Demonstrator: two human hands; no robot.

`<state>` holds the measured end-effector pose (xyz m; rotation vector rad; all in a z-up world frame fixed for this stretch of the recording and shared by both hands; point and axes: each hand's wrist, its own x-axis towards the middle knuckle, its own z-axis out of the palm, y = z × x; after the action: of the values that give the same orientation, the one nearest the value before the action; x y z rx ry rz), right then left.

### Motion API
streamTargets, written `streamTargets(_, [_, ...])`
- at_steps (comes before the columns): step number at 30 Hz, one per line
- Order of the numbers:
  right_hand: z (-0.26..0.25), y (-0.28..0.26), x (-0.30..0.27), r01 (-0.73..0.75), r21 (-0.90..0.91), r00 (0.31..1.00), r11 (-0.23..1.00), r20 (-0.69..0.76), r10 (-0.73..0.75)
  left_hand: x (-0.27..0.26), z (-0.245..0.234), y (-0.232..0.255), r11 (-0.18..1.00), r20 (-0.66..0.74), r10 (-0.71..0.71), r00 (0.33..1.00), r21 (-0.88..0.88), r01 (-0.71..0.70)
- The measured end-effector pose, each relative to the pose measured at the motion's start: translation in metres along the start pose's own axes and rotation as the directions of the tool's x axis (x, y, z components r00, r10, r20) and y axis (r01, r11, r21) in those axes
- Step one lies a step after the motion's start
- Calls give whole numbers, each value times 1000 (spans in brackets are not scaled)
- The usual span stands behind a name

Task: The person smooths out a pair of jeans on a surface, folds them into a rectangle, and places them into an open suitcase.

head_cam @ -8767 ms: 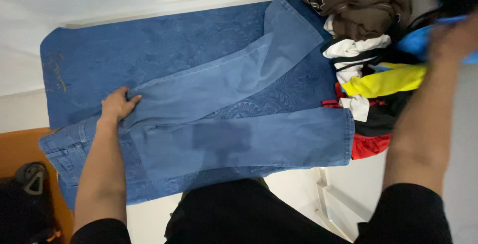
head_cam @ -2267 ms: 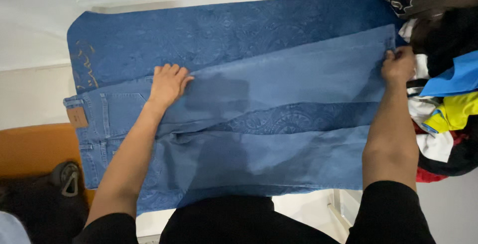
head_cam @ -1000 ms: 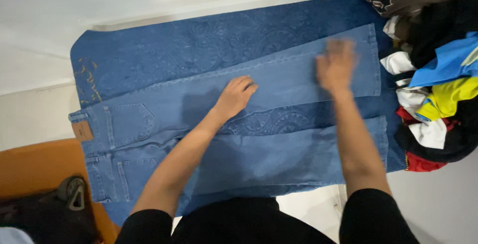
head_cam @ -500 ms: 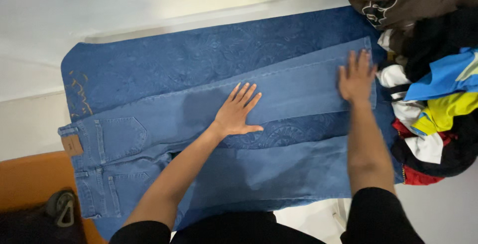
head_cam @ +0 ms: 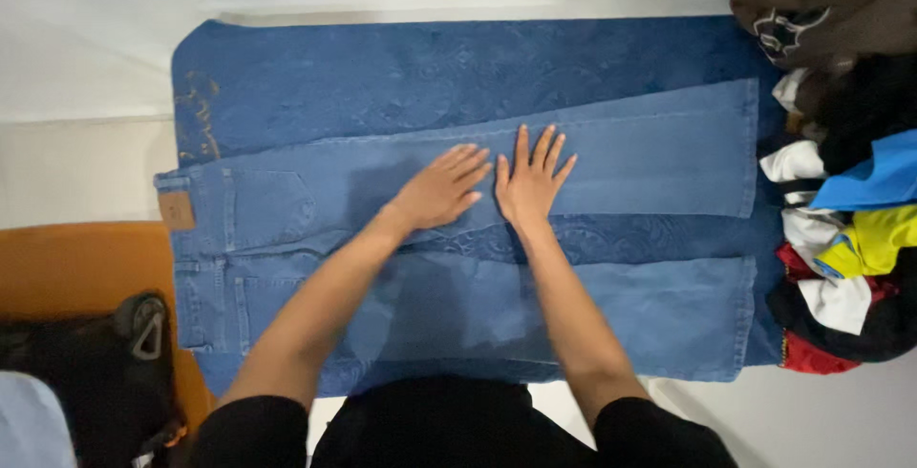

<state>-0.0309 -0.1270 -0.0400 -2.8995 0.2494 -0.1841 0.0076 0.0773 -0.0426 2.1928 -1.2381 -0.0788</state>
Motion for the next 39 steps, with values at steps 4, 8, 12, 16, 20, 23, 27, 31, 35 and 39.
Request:
streamTargets(4, [-7, -8, -5, -20, 33, 1000, 999, 21, 19, -102, -76, -31, 963, 46, -108, 993, 253, 92])
streamTargets(8, [-7, -9, -5, -18, -4, 999, 1000, 50, 18, -183, -117, -55, 878, 63, -348, 935, 372, 302])
streamTargets(12, [-6, -9, -7, -24, -21, 995, 999, 95, 25, -242, -150, -79, 758, 2, -439, 899, 538, 369])
streamTargets(16, [-4, -12, -12, -9, -22, 997, 1000, 71, 11, -274, -185, -73, 548, -155, -667, 729, 560, 621])
streamTargets(20, [-11, -39, -56, 175, 234, 984, 956, -86, -159, -247, -162, -15, 807, -218, -498, 839, 236, 541])
streamTargets(23, [-19, -81, -103, 376, 460, 912, 804, -30, -409, -203, -126, 38, 968, -262, -143, 955, 165, 190])
streamTargets(27, [-37, -130, -145, 567, 416, 811, 711, -132, -570, -187, -107, 63, 960, -95, -252, 963, 102, 261])
streamTargets(31, [-52, -142, -152, 478, 344, 835, 808, 107, -540, -206, -91, 65, 940, -84, -276, 958, 183, 287])
streamTargets(35, [-80, -157, -141, 625, 318, 770, 712, -101, -631, -215, -84, 61, 939, -235, -177, 956, 251, 236])
streamTargets(39, [-70, -175, -127, 773, 253, 625, 582, -146, -767, -218, -89, 64, 941, -250, -190, 949, 228, 249])
